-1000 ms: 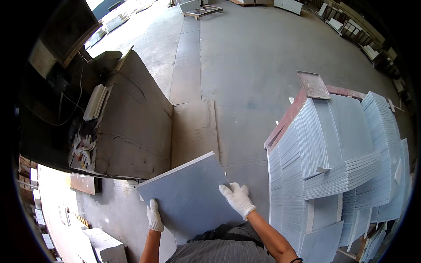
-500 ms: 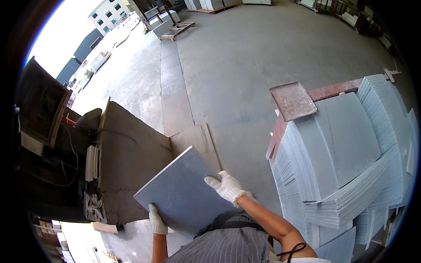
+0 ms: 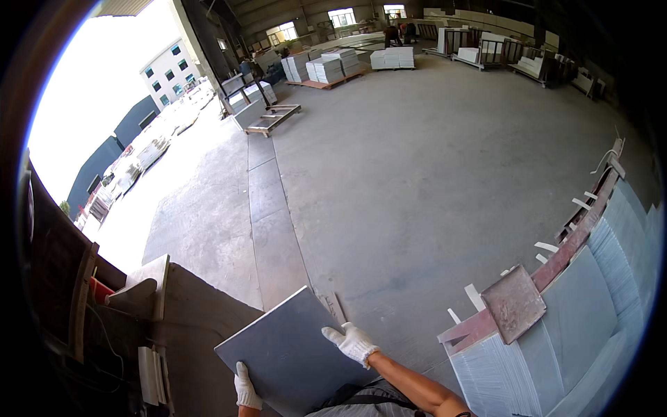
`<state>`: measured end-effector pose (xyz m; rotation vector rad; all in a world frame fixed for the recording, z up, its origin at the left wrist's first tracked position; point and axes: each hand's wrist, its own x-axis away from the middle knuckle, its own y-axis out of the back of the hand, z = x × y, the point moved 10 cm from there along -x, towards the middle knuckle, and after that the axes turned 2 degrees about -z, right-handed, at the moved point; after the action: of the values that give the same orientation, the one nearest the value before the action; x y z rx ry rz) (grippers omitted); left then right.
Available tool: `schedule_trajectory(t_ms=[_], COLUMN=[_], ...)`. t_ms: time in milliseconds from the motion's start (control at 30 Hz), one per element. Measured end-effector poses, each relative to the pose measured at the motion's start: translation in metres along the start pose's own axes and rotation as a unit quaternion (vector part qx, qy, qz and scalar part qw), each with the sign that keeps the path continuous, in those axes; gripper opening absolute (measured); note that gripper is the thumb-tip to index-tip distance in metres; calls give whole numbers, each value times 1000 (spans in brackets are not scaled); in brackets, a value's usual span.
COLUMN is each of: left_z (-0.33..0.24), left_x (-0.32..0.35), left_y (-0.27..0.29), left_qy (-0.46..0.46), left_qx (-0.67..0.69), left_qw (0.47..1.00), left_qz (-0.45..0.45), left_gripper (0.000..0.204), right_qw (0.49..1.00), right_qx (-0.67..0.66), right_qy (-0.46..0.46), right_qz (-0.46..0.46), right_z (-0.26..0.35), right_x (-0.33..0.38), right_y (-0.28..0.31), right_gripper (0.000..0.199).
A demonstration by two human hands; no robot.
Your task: The person kneels and places square tiles on the floor in a grid pattern, then stands to carry additional tiles from a stack and returns to continue laying them. The person works alongside others who are also arranging tiles.
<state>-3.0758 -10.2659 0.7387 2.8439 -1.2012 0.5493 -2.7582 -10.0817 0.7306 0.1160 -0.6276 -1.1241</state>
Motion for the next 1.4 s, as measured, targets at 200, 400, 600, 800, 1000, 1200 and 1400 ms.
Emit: schedule_trajectory(t_ms=[200, 400, 600, 800, 1000, 1200, 1400], left_z=[-41, -51, -27, -48, -80, -55, -86], left_x=[-125, -231, -337, -405, -485, -616, -686], left_y=[-66, -185, -303, -430, -641, -795, -1072], left_qy=[57, 47, 63, 51, 32, 19, 49], left_qx=[-60, -67, -10, 61, 8, -26, -128], left_qw=[996, 993, 992, 991, 990, 992, 963], left_qz=[23, 81, 107, 112, 136, 120, 230], left_gripper=[68, 68, 71, 75, 74, 76, 64], right_qw=[998, 989, 995, 997, 993, 993, 958], right_qx=[-68, 31, -9, -4, 9, -55, -77], right_qy=[-9, 39, -18, 20, -2, -21, -68], right_qz=[-4, -136, -93, -76, -117, -107, -268], right_z=[60, 47, 86, 124, 94, 106, 34], right_x=[-96, -209, -319, -438, -588, -716, -826], right_y=[39, 103, 222, 326, 448, 581, 737], right_gripper=[63, 73, 76, 79, 78, 72, 68])
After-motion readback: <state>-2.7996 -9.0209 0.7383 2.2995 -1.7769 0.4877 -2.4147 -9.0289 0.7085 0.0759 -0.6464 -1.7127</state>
